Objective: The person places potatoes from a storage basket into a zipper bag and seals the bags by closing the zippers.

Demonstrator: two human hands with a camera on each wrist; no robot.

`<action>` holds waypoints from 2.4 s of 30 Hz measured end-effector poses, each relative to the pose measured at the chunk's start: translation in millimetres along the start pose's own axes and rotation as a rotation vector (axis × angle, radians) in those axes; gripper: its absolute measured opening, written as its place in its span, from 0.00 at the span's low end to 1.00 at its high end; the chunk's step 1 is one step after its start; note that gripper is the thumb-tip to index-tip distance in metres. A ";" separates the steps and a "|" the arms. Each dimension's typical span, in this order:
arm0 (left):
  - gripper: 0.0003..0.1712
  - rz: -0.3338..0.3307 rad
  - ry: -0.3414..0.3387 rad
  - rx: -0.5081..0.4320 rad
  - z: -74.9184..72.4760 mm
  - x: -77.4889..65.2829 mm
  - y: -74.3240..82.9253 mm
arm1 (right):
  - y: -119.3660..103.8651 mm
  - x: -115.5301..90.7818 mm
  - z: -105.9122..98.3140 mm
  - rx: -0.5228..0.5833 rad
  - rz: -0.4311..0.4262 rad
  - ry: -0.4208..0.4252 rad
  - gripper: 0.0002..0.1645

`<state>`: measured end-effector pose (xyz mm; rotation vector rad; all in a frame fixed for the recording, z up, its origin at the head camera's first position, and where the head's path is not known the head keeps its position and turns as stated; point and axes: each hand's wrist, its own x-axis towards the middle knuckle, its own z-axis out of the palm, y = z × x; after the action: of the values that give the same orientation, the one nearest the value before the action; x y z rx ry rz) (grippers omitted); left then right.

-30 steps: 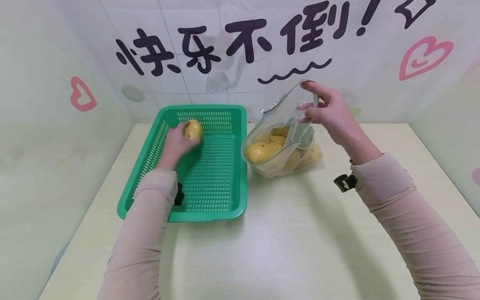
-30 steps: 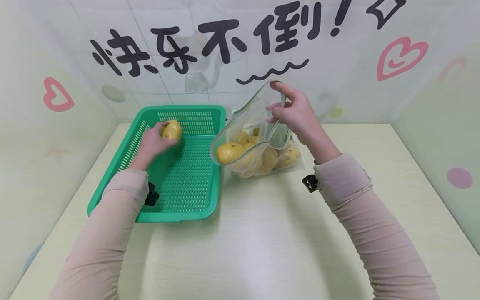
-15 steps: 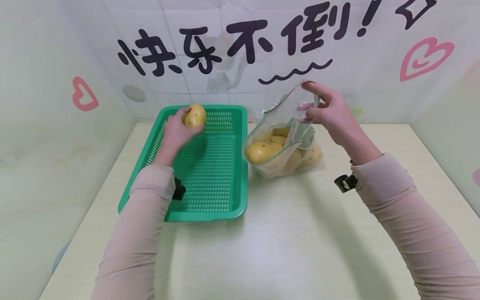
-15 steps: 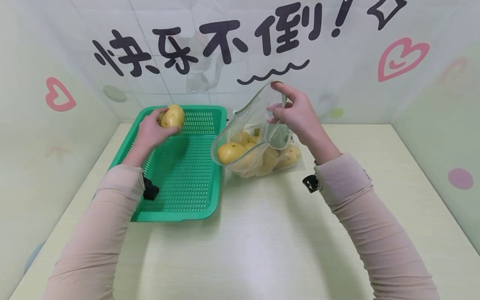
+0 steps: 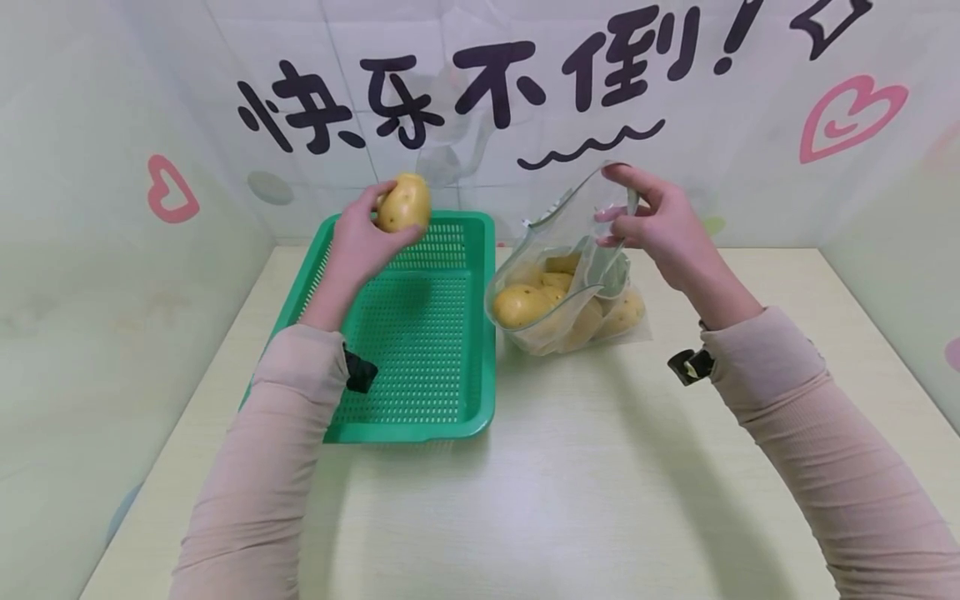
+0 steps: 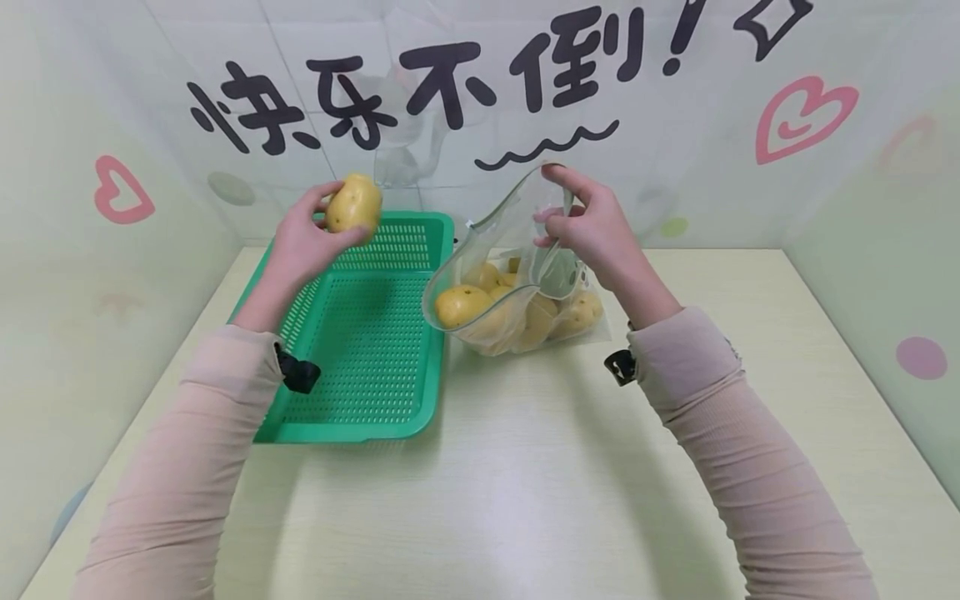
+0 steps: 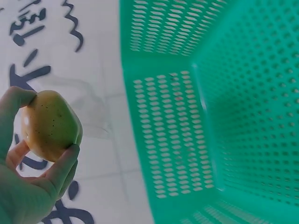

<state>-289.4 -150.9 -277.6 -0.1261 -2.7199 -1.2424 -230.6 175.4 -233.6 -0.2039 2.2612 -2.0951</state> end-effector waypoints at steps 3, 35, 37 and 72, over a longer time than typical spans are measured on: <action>0.42 0.035 -0.007 -0.022 -0.7 -2.4 12.6 | 0.2 0.2 0.4 0.003 0.000 0.001 0.42; 0.40 0.384 -0.298 -0.050 27.4 -60.6 101.8 | 1.6 1.8 1.3 0.023 0.000 -0.002 0.42; 0.40 0.379 -0.309 -0.039 28.5 -61.5 102.3 | 1.6 1.8 1.3 0.023 -0.001 -0.002 0.42; 0.42 0.324 -0.389 0.114 49.8 -58.2 105.0 | -1.3 1.8 -1.4 0.003 0.017 0.000 0.41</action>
<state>-222.6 -45.5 -241.5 -0.8385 -2.9119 -1.0561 -232.5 176.5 -232.1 -0.1834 2.2508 -2.0904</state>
